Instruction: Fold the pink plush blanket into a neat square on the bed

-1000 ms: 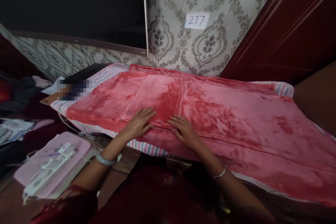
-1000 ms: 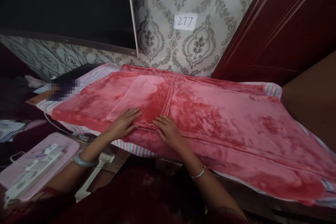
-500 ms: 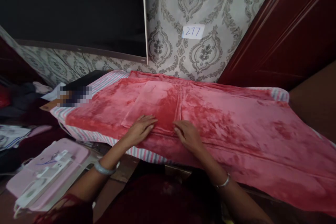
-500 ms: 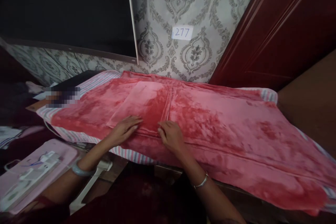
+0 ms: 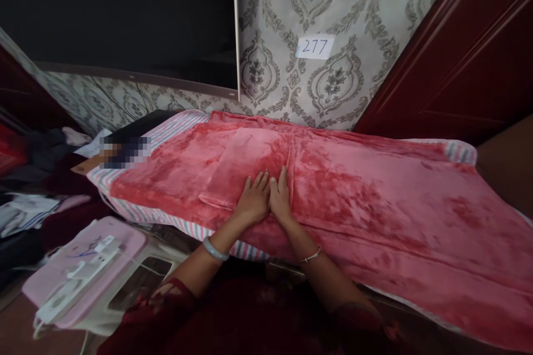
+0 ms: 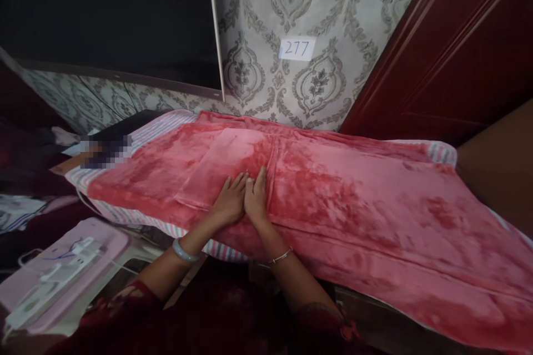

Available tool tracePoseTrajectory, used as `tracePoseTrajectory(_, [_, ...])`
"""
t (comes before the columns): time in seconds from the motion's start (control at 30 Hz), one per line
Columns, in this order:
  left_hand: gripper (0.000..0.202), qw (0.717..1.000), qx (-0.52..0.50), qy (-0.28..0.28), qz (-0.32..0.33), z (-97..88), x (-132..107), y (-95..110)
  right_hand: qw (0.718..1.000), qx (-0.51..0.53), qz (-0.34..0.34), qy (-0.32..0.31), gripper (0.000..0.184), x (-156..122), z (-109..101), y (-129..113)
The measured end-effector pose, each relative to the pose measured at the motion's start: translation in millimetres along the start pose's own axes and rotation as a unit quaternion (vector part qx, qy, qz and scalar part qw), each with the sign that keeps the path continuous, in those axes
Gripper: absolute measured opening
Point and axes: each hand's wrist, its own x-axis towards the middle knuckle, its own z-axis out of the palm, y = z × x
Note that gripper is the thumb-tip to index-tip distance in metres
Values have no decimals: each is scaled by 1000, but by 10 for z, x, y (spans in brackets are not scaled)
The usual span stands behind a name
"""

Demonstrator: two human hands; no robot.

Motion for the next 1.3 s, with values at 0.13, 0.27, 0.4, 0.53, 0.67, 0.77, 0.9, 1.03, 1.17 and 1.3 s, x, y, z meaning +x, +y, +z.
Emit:
tracePoseTrajectory(0.13, [60, 1000, -6, 4, 5, -18, -15, -57, 1000, -8, -11, -8, 72, 21, 14, 59])
tracePoseTrajectory(0.27, [64, 999, 3, -1, -32, -74, -96, -227, 1000, -14, -5, -23, 73, 40, -16, 97])
tracePoseTrajectory(0.4, [71, 992, 25, 7, -124, -152, -306, -496, 999, -26, -2, -35, 78, 35, -52, 110])
tracePoseTrajectory(0.53, [70, 983, 37, 24, -180, -197, -546, -755, 999, -28, -6, -18, 78, 36, -50, 112])
tracePoseTrajectory(0.67, [66, 980, 11, 45, -194, -139, -732, -1011, 1000, -18, 5, -8, 79, 38, -49, 142])
tracePoseTrajectory(0.77, [61, 977, -15, 80, -196, -145, -773, -1180, 1000, 13, 27, -8, 78, 73, -96, 127])
tracePoseTrajectory(0.9, [59, 980, -24, 93, -177, -354, -535, -1123, 999, 42, 14, 27, 75, 273, -195, -79])
tracePoseTrajectory(1.03, [58, 994, -39, 51, -90, -552, 56, -685, 996, 45, -56, 47, 75, 600, -199, -308])
tracePoseTrajectory(1.17, [60, 998, -48, 36, -6, -447, 627, -270, 996, 53, -25, 61, 73, 764, -93, -194])
tracePoseTrajectory(1.3, [61, 1000, -10, 2, 17, -146, 816, -148, 999, 17, 9, 49, 78, 741, -10, 74])
